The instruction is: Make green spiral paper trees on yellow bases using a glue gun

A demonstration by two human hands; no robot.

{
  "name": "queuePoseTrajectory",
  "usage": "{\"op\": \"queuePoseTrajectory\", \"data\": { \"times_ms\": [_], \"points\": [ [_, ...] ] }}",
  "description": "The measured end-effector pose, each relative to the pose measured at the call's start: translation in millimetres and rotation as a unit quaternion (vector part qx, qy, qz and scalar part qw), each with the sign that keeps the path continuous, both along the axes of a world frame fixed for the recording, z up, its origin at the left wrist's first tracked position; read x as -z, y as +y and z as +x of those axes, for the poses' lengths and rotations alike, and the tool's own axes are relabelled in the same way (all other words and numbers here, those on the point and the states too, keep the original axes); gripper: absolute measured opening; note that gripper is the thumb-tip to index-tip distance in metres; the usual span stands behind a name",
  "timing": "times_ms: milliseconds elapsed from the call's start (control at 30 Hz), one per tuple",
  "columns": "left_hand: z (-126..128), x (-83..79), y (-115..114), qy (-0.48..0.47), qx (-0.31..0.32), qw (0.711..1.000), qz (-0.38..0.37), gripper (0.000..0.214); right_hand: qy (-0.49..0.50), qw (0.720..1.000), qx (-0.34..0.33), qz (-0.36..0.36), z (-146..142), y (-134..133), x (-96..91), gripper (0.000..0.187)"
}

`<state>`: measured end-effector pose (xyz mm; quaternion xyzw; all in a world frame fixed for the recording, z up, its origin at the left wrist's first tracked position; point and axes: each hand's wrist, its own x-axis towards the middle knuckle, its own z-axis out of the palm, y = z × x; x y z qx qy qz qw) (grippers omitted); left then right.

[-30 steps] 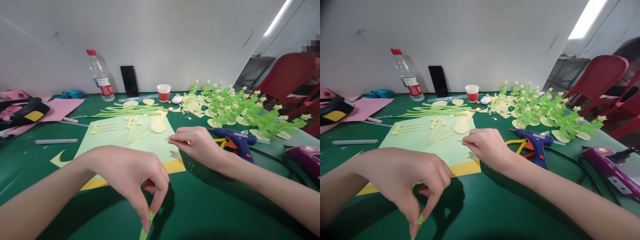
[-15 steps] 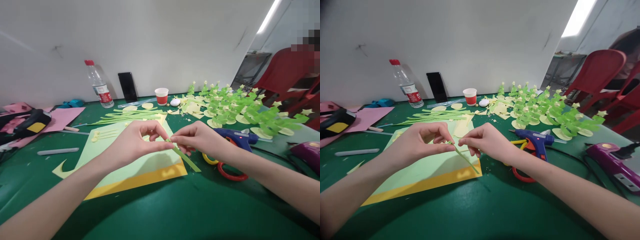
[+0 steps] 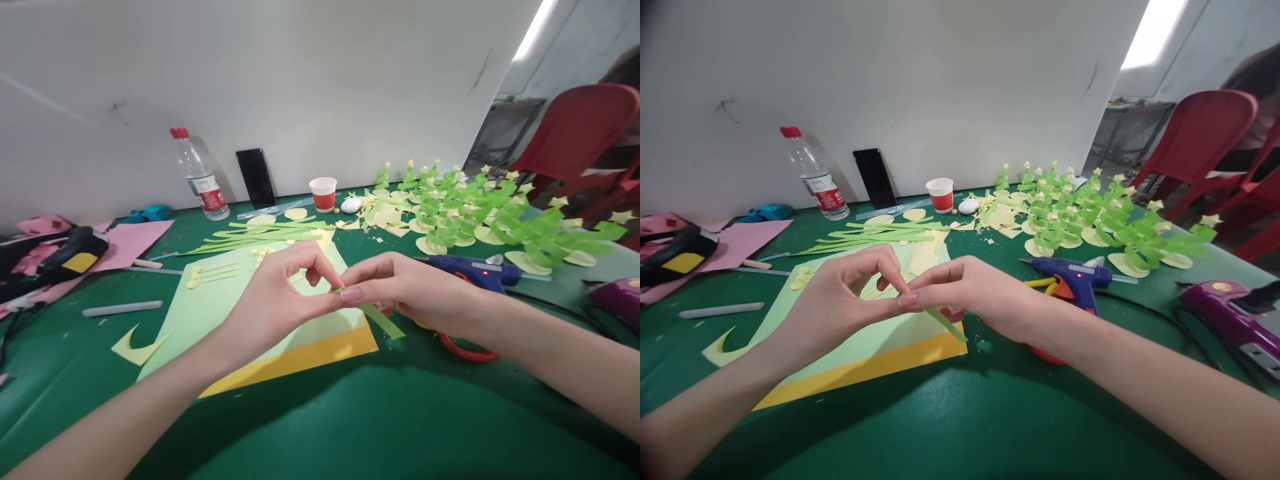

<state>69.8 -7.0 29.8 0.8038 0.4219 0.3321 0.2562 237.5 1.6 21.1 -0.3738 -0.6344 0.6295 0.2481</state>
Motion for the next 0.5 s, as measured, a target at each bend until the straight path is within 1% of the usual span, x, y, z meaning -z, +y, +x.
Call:
{"op": "queuePoseTrajectory", "data": {
  "times_ms": [67, 133, 200, 267, 333, 433, 500],
  "points": [
    [0, 0.1, -1, 0.004, 0.01, 1.0, 0.007, 0.01, -0.002, 1.0, 0.004, 0.009, 0, 0, 0.9, 0.011],
    [-2, -0.3, 0, 0.025, 0.051, 0.998, -0.014, 0.006, -0.01, 1.0, -0.015, 0.005, 2, 2, 2.8, 0.011],
    [-5, -1.2, 2, 0.053, 0.103, 0.992, -0.047, 0.009, -0.023, 0.999, -0.041, 0.0, 3, 5, 5.1, 0.012],
    [-7, -1.9, 4, 0.073, 0.134, 0.986, -0.068, 0.013, -0.038, 0.998, -0.049, 0.003, 5, 8, 7.0, 0.013],
    [-9, -1.9, 5, 0.069, 0.124, 0.987, -0.07, 0.014, -0.041, 0.998, -0.045, 0.006, 5, 11, 7.5, 0.015],
    [-8, -1.0, 6, 0.038, 0.07, 0.995, -0.056, 0.006, -0.015, 0.998, -0.057, -0.006, 7, 13, 5.9, 0.013],
    [-6, -0.5, 5, 0.024, 0.041, 0.998, -0.048, 0.009, 0.001, 0.998, -0.062, -0.019, 7, 13, 4.3, 0.012]
  ]
}}
